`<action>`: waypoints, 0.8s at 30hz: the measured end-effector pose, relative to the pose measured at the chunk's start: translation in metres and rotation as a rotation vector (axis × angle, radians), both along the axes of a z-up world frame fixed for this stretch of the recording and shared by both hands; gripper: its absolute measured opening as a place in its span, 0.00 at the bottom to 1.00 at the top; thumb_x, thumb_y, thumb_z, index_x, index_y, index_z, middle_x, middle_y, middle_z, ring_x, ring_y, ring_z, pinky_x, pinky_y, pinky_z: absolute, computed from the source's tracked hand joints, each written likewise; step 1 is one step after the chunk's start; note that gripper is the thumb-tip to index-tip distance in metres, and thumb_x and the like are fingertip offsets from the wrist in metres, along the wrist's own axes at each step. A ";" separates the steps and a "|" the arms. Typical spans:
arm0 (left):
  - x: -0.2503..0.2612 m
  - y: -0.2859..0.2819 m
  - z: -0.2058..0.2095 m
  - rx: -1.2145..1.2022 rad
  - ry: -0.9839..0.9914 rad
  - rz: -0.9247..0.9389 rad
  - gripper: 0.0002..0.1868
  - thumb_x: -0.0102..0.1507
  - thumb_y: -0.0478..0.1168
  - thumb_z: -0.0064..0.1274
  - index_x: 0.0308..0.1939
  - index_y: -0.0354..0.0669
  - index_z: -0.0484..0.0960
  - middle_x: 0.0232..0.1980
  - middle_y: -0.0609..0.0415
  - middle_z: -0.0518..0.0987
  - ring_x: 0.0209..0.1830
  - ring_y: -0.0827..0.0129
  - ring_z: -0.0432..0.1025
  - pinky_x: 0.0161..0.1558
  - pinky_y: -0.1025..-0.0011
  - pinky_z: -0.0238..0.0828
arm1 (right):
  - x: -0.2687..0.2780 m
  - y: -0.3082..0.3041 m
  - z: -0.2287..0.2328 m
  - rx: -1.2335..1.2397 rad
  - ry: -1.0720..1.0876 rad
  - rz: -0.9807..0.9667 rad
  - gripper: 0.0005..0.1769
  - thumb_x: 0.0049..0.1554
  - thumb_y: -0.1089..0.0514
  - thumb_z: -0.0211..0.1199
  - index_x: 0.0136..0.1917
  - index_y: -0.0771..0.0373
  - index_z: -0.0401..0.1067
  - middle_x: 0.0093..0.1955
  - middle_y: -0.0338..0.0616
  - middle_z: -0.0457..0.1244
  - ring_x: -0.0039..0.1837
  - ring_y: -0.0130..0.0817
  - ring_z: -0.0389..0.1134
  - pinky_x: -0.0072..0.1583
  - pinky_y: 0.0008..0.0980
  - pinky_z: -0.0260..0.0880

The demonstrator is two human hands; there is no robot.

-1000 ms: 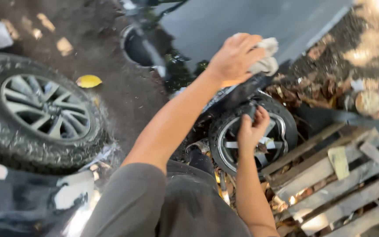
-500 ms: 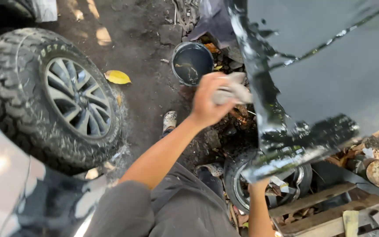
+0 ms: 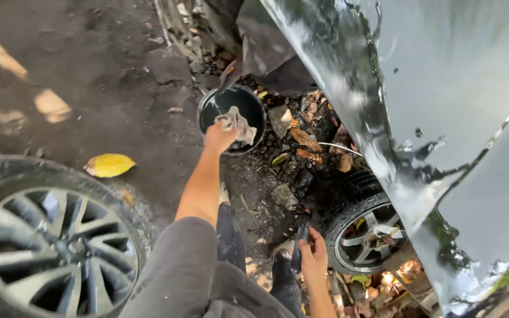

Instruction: The person scrubs the exterior of a black car using a small rectangular block and a cloth. They repeatedly dip the cloth into a bucket of water to clean it and continue scrubbing various sections of the vehicle's body, including the hood and side panels.

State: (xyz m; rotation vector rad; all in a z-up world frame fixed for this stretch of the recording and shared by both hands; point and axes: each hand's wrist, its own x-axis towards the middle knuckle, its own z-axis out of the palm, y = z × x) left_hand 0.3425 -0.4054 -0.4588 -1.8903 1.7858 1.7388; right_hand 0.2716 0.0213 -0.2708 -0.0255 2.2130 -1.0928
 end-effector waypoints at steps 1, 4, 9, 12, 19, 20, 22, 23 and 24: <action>0.003 -0.014 -0.022 -0.083 -0.185 -0.074 0.38 0.55 0.57 0.65 0.65 0.43 0.76 0.64 0.36 0.73 0.64 0.44 0.68 0.63 0.54 0.67 | 0.000 -0.007 0.001 0.058 -0.006 0.000 0.25 0.56 0.59 0.63 0.67 0.65 0.69 0.55 0.42 0.67 0.52 0.28 0.66 0.54 0.29 0.67; 0.017 -0.047 -0.079 -0.182 -0.384 -0.158 0.41 0.58 0.57 0.63 0.70 0.41 0.71 0.73 0.38 0.67 0.74 0.42 0.60 0.68 0.48 0.63 | -0.002 -0.001 -0.007 0.157 0.006 -0.014 0.25 0.56 0.59 0.63 0.67 0.64 0.68 0.54 0.43 0.68 0.52 0.28 0.67 0.53 0.29 0.68; 0.021 -0.063 -0.175 -0.441 -0.306 -0.210 0.59 0.40 0.57 0.77 0.65 0.26 0.65 0.66 0.31 0.66 0.69 0.25 0.59 0.56 0.34 0.64 | 0.007 0.032 -0.027 0.184 0.060 -0.087 0.25 0.57 0.59 0.63 0.67 0.65 0.67 0.56 0.43 0.68 0.55 0.28 0.68 0.56 0.29 0.68; 0.016 -0.044 -0.165 -0.435 -0.111 0.040 0.32 0.52 0.49 0.70 0.50 0.33 0.74 0.49 0.37 0.78 0.51 0.42 0.73 0.53 0.52 0.72 | 0.020 0.044 -0.022 0.245 0.029 -0.164 0.25 0.57 0.58 0.63 0.68 0.65 0.68 0.55 0.44 0.67 0.53 0.31 0.67 0.55 0.31 0.68; -0.039 0.012 -0.086 0.171 0.171 0.206 0.15 0.60 0.41 0.60 0.38 0.41 0.69 0.30 0.56 0.68 0.30 0.61 0.62 0.33 0.58 0.58 | 0.044 0.070 0.002 0.036 0.052 -0.235 0.27 0.57 0.58 0.64 0.68 0.65 0.66 0.57 0.43 0.67 0.58 0.31 0.68 0.58 0.31 0.68; -0.047 0.029 -0.081 0.144 0.148 0.185 0.15 0.58 0.39 0.62 0.37 0.43 0.68 0.31 0.58 0.67 0.30 0.66 0.60 0.32 0.62 0.58 | 0.045 0.079 0.005 0.008 0.067 -0.251 0.27 0.56 0.58 0.65 0.68 0.65 0.66 0.58 0.43 0.67 0.59 0.31 0.68 0.59 0.32 0.69; -0.044 0.070 -0.067 0.087 0.163 0.070 0.17 0.57 0.39 0.63 0.37 0.42 0.67 0.32 0.57 0.68 0.31 0.67 0.62 0.33 0.63 0.60 | 0.042 0.101 0.009 0.019 0.096 -0.312 0.27 0.56 0.58 0.65 0.68 0.65 0.67 0.58 0.43 0.68 0.59 0.31 0.69 0.59 0.32 0.69; -0.039 0.087 -0.061 0.029 0.163 0.005 0.18 0.57 0.39 0.63 0.36 0.40 0.66 0.33 0.56 0.69 0.32 0.69 0.63 0.34 0.63 0.63 | 0.042 0.111 0.010 0.037 0.104 -0.326 0.28 0.56 0.57 0.66 0.68 0.65 0.67 0.57 0.44 0.68 0.59 0.31 0.69 0.59 0.32 0.70; -0.040 0.107 -0.046 0.023 0.167 -0.034 0.18 0.57 0.39 0.63 0.36 0.40 0.66 0.33 0.56 0.69 0.32 0.69 0.63 0.34 0.63 0.63 | 0.044 0.125 0.007 0.030 0.105 -0.365 0.28 0.56 0.57 0.66 0.68 0.65 0.67 0.57 0.44 0.68 0.59 0.31 0.69 0.59 0.32 0.70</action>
